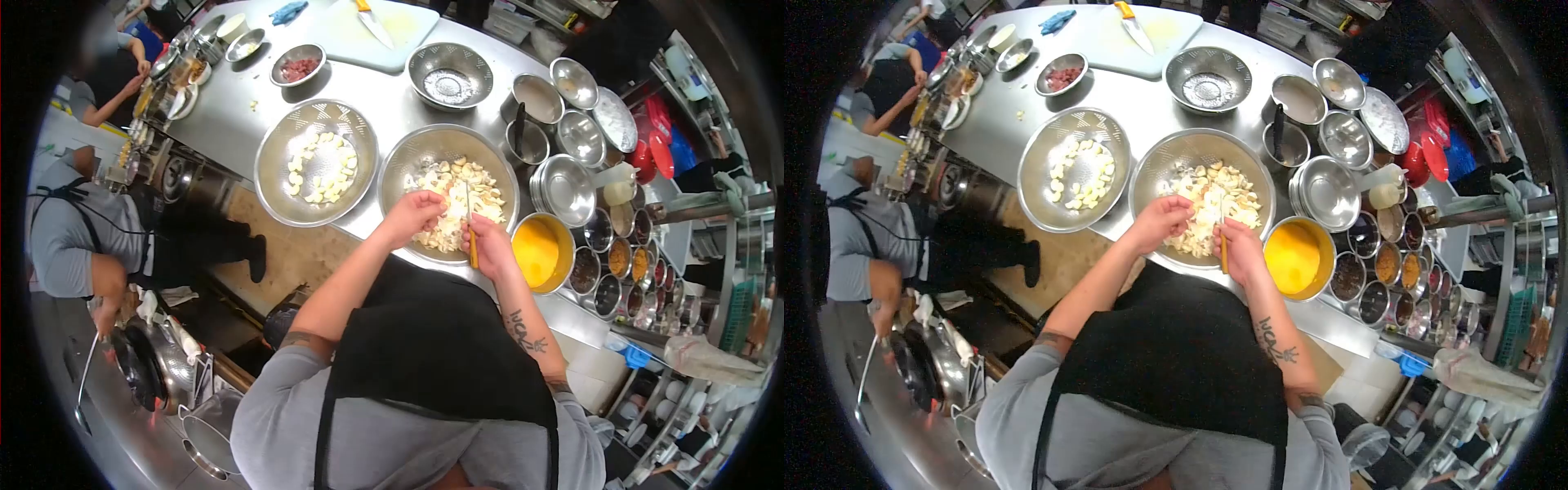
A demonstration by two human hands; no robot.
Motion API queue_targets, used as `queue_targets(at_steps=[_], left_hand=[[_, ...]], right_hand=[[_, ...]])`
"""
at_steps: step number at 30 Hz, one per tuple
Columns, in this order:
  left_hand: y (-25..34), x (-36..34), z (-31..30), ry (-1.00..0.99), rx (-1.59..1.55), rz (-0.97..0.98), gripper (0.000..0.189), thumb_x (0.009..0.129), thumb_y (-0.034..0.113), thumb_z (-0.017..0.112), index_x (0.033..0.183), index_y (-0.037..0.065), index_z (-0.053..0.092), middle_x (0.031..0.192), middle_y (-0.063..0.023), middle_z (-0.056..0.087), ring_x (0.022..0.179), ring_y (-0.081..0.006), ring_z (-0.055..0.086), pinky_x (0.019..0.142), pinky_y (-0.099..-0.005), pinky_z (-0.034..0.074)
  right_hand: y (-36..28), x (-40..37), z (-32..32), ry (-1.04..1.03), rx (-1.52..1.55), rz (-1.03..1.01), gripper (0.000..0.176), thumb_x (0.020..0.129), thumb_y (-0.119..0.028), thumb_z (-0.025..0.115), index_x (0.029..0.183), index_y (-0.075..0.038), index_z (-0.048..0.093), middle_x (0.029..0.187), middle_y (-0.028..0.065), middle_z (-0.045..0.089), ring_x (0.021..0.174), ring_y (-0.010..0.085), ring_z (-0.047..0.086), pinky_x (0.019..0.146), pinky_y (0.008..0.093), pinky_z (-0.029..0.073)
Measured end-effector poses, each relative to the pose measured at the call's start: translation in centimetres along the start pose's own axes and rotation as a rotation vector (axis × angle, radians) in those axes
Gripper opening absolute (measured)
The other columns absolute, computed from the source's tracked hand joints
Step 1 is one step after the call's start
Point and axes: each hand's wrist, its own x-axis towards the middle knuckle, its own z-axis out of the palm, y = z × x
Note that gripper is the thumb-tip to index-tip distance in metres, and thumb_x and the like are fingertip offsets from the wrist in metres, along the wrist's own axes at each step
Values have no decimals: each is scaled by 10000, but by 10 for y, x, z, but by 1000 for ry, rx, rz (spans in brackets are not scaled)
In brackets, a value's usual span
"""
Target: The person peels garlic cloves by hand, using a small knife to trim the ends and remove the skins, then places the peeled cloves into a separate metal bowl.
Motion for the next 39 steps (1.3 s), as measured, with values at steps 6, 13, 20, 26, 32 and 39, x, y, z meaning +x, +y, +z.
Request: queue_targets(at_steps=[6, 13, 20, 26, 32, 39], left_hand=[[2, -15, 7, 4, 14, -7, 154, 934, 135, 608, 1058, 45, 590, 949, -51, 668, 614, -50, 491, 577, -194, 408], [-1, -19, 4, -105, 59, -55, 293, 930, 140, 624, 1200, 27, 602, 910, -20, 653, 625, -49, 486, 585, -192, 413], [3, -21, 12, -67, 151, -60, 232, 954, 153, 589, 1155, 37, 592, 920, -42, 676, 662, -62, 561, 588, -198, 426], [4, -17, 19, -60, 151, -12, 165, 964, 170, 578, 1069, 43, 581, 896, -40, 675, 646, -67, 570, 590, -206, 438], [9, -17, 25, -55, 179, -40, 133, 956, 170, 591, 944, 38, 604, 709, -11, 611, 625, -78, 576, 581, -209, 448], [-2, -18, 22, -59, 213, -47, 100, 958, 116, 556, 942, 23, 589, 742, -35, 623, 644, -95, 598, 593, -221, 466]], right_hand=[[-6, -10, -4, -44, 96, 43, 194, 1014, -210, 430, 1095, -52, 509, 827, 76, 546, 617, 132, 477, 502, 254, 400], [0, -8, -3, -96, -4, -40, 237, 1012, -241, 469, 1148, -57, 532, 788, 43, 552, 579, 106, 462, 484, 228, 369], [4, -25, 7, -60, -509, -402, 351, 898, -28, 617, 1249, -42, 619, 896, -12, 646, 695, 26, 514, 601, 204, 440], [2, -25, 9, -76, -607, -486, 346, 893, -43, 638, 1236, -13, 611, 883, 20, 680, 696, 57, 535, 650, 212, 449], [6, -15, 10, -43, -767, -599, 373, 900, -109, 649, 1262, -38, 594, 664, 4, 588, 575, 57, 458, 559, 236, 416], [5, -16, 7, -51, -906, -608, 380, 919, -150, 610, 1258, 16, 568, 733, 111, 655, 657, 113, 592, 627, 274, 471]])
